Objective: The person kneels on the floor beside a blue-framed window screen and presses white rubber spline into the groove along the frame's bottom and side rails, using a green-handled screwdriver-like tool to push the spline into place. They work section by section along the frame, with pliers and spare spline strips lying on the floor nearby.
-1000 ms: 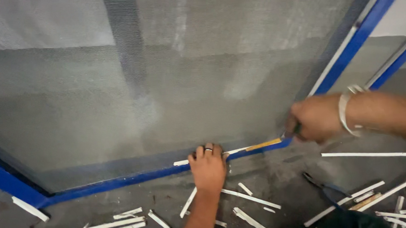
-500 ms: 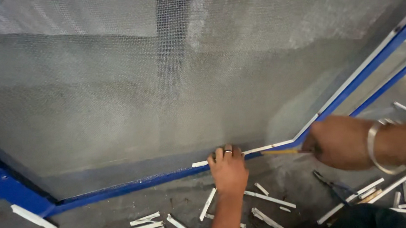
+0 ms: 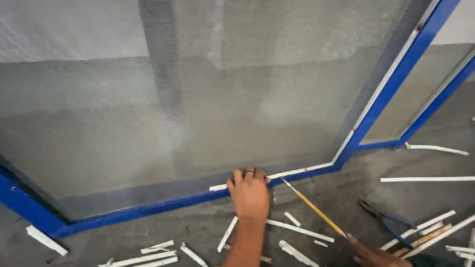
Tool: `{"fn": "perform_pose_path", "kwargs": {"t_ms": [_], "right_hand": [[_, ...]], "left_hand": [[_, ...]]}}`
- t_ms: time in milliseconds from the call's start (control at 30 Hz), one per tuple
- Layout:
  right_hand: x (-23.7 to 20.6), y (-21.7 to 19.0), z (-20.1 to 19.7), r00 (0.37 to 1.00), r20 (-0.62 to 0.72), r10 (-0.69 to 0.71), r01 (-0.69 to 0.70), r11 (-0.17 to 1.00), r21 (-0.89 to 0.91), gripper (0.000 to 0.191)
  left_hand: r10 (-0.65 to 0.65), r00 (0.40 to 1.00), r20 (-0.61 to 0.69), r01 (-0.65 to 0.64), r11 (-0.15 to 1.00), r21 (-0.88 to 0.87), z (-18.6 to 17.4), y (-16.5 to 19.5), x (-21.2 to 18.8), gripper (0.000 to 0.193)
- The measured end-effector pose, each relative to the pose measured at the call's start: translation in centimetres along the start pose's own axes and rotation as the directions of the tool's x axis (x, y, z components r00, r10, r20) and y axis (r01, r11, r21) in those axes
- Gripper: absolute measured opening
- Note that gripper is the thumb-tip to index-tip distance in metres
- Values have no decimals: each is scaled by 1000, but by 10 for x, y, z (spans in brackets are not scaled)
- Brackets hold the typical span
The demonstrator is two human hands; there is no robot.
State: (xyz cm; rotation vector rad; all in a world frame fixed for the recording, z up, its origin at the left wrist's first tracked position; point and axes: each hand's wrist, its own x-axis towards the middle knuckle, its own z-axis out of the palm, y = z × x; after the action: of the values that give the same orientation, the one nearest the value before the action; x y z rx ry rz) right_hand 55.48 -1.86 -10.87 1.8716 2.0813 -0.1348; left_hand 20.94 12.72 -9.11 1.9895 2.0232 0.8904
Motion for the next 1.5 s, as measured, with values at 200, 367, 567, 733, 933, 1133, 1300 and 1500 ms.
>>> {"fn": "perform_pose_path", "kwargs": {"t_ms": [200, 367, 567, 733, 933, 1133, 1300, 1500], "right_hand": [[38, 13, -192, 937, 348, 34, -38, 999, 4, 45], [142, -76, -351, 826, 528, -198, 262, 964, -48, 34], [150, -155, -385, 600, 621, -504, 779, 544, -312, 19], [130, -155, -363, 882, 463, -92, 204, 958, -199, 24], [61, -85, -266, 920, 392, -6, 19, 999, -29, 39], [17, 21, -54, 975, 131, -181, 138, 948, 286, 73], [27, 18, 50, 957, 138, -254, 274, 949, -153, 65], [42, 8, -29, 987, 10, -158, 145, 932, 333, 56]], "left_hand": [[-11, 1000, -6, 11, 1000, 21, -1, 4, 1, 17], [-17, 1000, -7, 18, 1000, 10, -3, 7, 1, 19], [16, 997, -77, -22, 997, -76, 1, -2, -1, 17], [33, 997, -73, -43, 988, -150, 6, -7, 2, 19], [53, 995, -87, -67, 982, -178, 2, -13, -5, 18], [89, 993, -83, -94, 994, -57, 6, -11, -1, 23], [52, 998, 24, -52, 998, -29, 11, -9, 6, 20], [-21, 981, 193, 18, 1000, 20, -32, 25, 19, 27]]}}
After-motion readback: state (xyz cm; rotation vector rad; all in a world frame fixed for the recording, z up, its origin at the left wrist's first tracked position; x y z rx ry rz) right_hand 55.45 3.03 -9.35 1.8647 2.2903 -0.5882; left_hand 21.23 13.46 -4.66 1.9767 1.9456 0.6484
